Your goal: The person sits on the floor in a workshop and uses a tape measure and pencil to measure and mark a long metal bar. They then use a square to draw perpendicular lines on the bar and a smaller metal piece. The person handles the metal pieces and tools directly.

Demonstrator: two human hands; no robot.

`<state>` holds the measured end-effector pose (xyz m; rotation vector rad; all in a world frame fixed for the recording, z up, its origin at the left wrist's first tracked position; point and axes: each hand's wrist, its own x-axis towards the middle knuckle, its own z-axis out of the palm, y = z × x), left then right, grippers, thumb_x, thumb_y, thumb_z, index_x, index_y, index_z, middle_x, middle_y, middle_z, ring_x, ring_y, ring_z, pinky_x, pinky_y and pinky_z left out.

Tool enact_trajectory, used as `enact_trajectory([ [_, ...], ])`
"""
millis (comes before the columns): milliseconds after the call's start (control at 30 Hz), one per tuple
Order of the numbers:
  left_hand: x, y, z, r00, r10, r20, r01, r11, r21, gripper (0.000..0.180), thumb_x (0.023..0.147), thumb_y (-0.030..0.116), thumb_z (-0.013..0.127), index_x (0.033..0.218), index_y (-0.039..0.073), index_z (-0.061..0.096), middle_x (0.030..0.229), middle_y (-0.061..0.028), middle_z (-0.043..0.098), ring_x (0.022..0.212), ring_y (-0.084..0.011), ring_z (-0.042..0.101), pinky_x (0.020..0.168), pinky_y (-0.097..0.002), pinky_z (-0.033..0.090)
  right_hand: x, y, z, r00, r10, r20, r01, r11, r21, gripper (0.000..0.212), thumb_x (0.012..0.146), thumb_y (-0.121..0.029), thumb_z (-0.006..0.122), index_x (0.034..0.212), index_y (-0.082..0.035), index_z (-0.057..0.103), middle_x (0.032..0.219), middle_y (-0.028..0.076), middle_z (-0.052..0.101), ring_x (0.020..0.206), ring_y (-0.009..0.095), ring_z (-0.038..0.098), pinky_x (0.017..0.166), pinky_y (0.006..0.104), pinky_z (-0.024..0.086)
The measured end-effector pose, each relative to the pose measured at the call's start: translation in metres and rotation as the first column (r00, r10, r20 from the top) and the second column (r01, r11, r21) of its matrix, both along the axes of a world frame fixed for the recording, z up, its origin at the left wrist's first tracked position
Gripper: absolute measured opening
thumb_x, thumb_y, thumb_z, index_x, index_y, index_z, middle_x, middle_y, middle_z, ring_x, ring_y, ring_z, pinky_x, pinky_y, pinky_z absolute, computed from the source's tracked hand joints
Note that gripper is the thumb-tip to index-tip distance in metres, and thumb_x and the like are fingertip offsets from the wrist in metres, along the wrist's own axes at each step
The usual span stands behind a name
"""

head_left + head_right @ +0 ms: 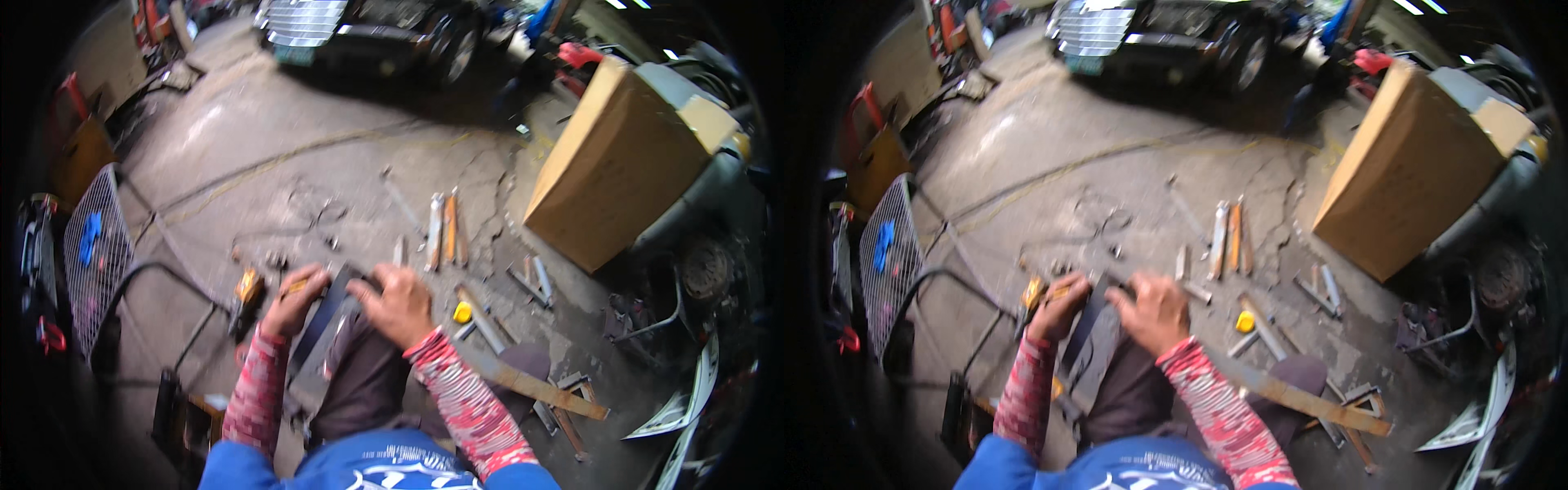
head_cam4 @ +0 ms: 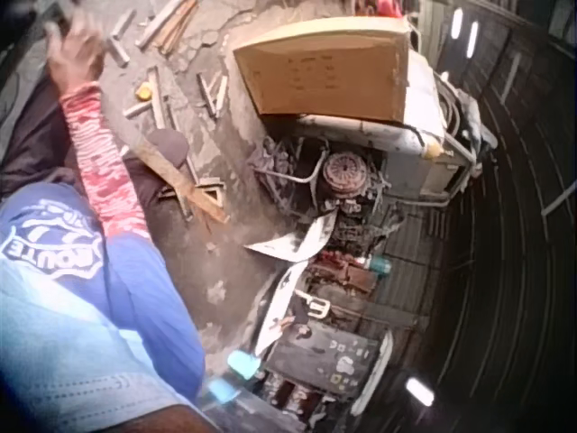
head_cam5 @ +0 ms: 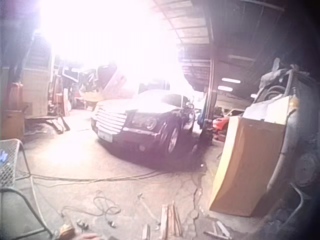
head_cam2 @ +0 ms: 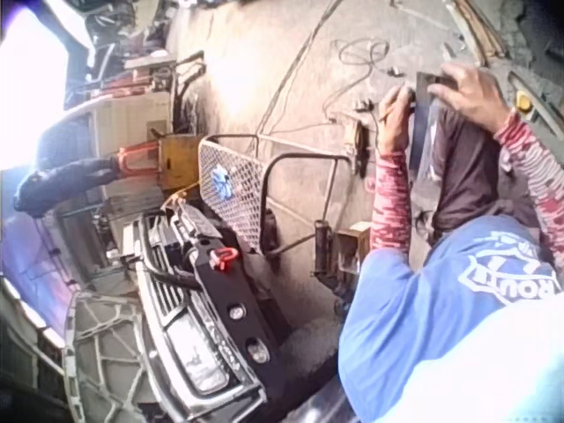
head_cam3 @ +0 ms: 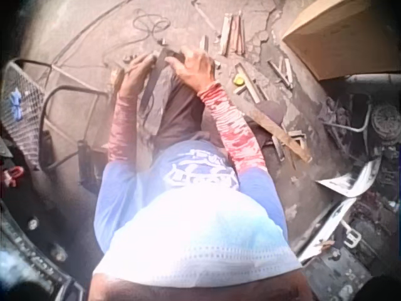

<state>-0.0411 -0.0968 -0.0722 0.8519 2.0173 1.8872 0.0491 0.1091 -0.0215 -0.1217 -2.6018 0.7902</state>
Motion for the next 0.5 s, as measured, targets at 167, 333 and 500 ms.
enact_trajectory([
  [167,0.010,-0.011,-0.001,0.981,0.002,0.194,-0.019,0.996,0.085,0.034,0.111,0.032,0.060,0.109,0.000,0.072,0.095,0.0029,0.065,0.088,-0.0059,0.058,0.078,-0.0254,0.049,0.010,-0.006,0.012,0.986,0.098,0.133,-0.075,0.983,-0.169,0.044,0.090,-0.045,0.082,0.100,-0.002,0.074,0.085,0.023,0.075,0.081,0.043,0.074,0.071,0.0493,0.056],
  [333,0.020,-0.012,-0.010,0.963,0.003,0.270,-0.032,0.995,0.100,0.036,0.110,0.035,0.063,0.110,0.000,0.073,0.097,0.0020,0.067,0.090,-0.0063,0.060,0.079,-0.0255,0.052,0.001,-0.007,0.010,0.948,0.151,0.280,-0.071,0.959,-0.275,0.035,0.089,-0.036,0.084,0.098,-0.003,0.080,0.079,0.018,0.075,0.072,0.033,0.074,0.067,0.0424,0.055],
  [500,0.026,-0.011,-0.009,0.963,0.063,0.261,-0.085,0.994,0.072,0.038,0.110,0.035,0.063,0.104,-0.002,0.071,0.090,0.0028,0.063,0.086,-0.0058,0.057,0.076,-0.0252,0.048,-0.016,0.006,0.003,0.880,0.278,0.385,-0.032,0.843,-0.536,0.032,0.093,-0.027,0.084,0.091,0.004,0.079,0.070,0.007,0.072,0.064,0.008,0.062,0.060,0.0314,0.050],
])
